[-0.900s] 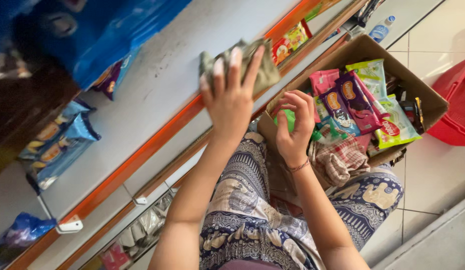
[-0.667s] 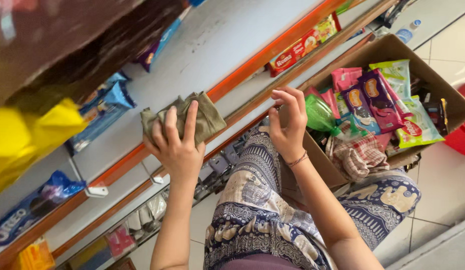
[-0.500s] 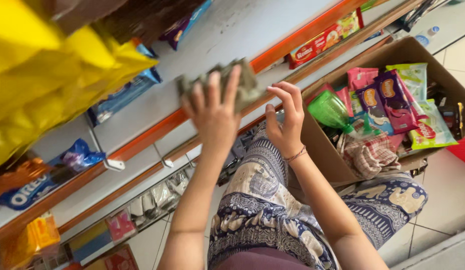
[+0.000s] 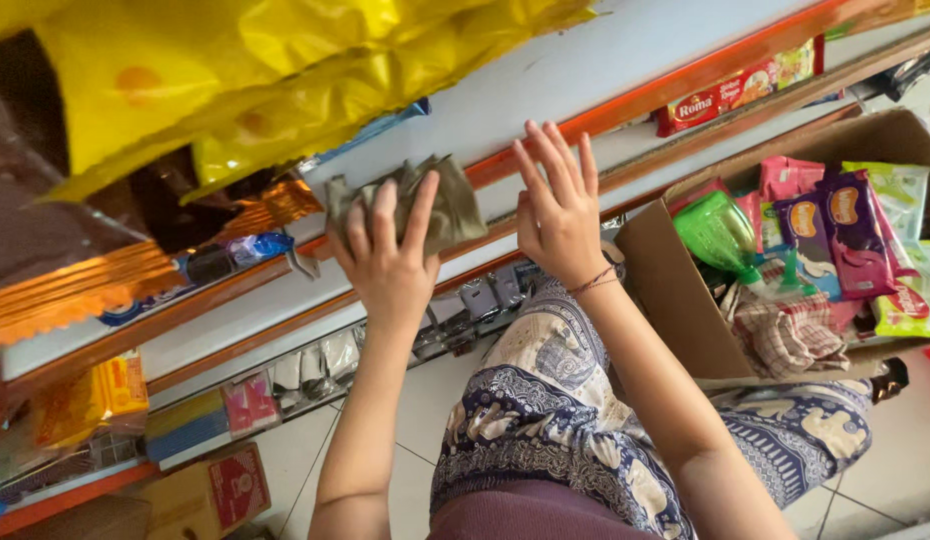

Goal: The person wipes a shelf with a cloth and then uses a handheld scanner to scan individual snack packages from a box, placing them onto the shelf or back into the box.

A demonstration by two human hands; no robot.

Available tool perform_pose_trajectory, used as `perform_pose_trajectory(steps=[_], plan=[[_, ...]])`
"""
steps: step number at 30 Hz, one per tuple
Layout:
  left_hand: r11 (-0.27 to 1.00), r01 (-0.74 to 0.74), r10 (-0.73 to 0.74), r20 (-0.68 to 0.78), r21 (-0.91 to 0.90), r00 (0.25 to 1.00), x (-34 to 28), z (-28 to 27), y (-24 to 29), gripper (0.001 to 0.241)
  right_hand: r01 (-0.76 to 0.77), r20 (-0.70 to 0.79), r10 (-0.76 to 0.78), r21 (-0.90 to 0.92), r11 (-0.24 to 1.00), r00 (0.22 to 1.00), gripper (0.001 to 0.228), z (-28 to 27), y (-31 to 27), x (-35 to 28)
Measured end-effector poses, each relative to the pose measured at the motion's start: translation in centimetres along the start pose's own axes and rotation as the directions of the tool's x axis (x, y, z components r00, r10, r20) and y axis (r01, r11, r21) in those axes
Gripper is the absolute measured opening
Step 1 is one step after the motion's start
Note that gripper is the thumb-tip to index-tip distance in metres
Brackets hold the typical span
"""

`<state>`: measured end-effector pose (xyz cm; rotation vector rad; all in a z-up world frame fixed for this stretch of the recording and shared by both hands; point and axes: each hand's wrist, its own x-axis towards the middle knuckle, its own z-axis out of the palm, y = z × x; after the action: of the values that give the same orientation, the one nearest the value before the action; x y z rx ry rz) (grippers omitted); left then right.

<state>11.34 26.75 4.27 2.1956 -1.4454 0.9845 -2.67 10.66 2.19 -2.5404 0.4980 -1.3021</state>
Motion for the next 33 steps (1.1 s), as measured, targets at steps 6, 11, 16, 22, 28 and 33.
perform_pose_trajectory(steps=[6, 11, 16, 22, 28, 33], plan=[[1.000, 0.028, -0.028, -0.001, -0.008, 1.000, 0.8, 2.2, 1.9, 0.076, 0.037, -0.017, -0.039, -0.082, 0.996, 0.999, 0.058, 1.0, 0.5, 0.2], [0.997, -0.079, 0.079, 0.024, -0.015, 0.997, 0.5, 4.2, 2.4, 0.072, 0.057, -0.021, -0.059, -0.064, 0.996, 0.998, 0.059, 0.7, 0.9, 0.4], [0.999, -0.019, 0.020, -0.021, 0.048, 1.000, -3.2, 2.2, -3.8, 0.065, 0.024, -0.002, -0.024, -0.125, 0.992, 1.000, 0.062, -0.1, 0.1, 0.3], [0.906, 0.158, -0.191, -0.046, -0.393, 0.980, -5.1, 0.0, 1.5, 0.053, -0.405, 0.064, 0.436, 0.508, 0.760, 0.898, 0.054, -1.8, -1.8, -6.0], [-0.045, 0.623, 0.232, 0.598, -0.781, 0.767, -8.8, 5.6, 15.6, 0.068, -0.224, 0.412, 0.633, 0.906, -0.358, 0.656, 0.087, -4.0, 2.1, -19.2], [0.068, 0.669, 0.545, 0.590, -0.740, 0.596, -8.9, 13.3, 26.6, 0.074, -0.148, 0.168, 0.959, 0.980, -0.136, 0.228, 0.076, -9.0, 6.9, -28.6]])
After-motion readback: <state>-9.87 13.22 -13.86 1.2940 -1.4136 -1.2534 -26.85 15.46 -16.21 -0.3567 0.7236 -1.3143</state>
